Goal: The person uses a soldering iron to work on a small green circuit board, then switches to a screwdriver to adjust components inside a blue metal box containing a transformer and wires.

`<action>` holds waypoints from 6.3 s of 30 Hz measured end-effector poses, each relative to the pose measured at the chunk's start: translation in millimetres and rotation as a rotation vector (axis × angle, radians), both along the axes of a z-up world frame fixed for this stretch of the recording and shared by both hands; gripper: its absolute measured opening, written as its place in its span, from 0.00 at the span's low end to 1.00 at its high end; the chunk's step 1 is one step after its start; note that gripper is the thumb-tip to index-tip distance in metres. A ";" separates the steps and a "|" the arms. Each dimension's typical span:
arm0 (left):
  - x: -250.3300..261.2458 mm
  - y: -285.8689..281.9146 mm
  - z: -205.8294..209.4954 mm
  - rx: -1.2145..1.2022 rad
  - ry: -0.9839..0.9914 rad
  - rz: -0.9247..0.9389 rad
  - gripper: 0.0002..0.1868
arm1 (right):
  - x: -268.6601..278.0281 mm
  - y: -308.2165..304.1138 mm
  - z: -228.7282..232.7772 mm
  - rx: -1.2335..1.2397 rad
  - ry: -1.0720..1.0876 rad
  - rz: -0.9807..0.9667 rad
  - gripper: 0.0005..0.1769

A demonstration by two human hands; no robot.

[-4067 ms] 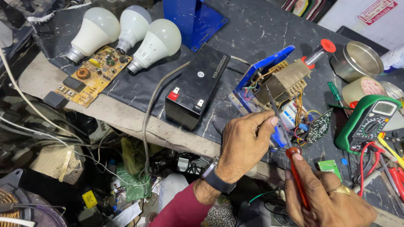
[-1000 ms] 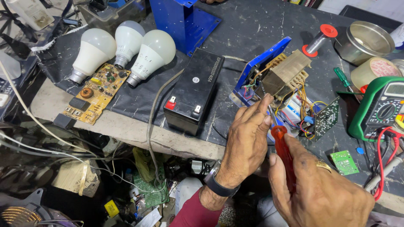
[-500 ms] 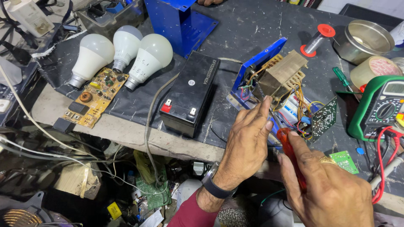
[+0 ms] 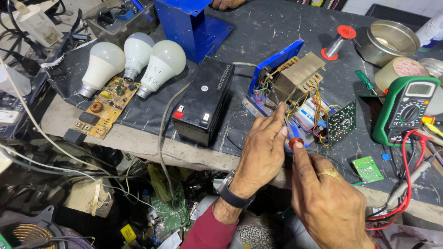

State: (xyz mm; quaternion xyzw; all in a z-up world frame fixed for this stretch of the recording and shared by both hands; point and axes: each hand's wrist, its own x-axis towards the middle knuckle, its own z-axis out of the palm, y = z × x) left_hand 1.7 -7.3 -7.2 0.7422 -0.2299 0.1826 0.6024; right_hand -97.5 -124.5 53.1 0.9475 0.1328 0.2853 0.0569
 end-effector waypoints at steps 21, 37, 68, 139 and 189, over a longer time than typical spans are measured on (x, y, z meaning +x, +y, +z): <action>-0.1 1.9 2.0 -0.030 0.141 -0.029 0.27 | -1.5 18.7 -16.0 0.275 -0.076 0.088 0.26; 0.6 0.8 2.8 -0.022 0.074 -0.017 0.27 | -6.7 20.3 -30.0 0.514 -0.028 0.067 0.27; 0.1 -4.0 6.5 -0.045 0.255 0.004 0.28 | -0.1 12.2 -42.7 0.794 0.043 0.208 0.30; 160.3 -31.9 78.0 0.590 -0.179 0.342 0.13 | 157.5 -199.9 55.3 0.779 -0.070 0.343 0.22; 140.6 -20.4 88.6 0.733 -0.203 0.068 0.40 | 148.5 -111.6 41.3 1.138 0.276 0.492 0.14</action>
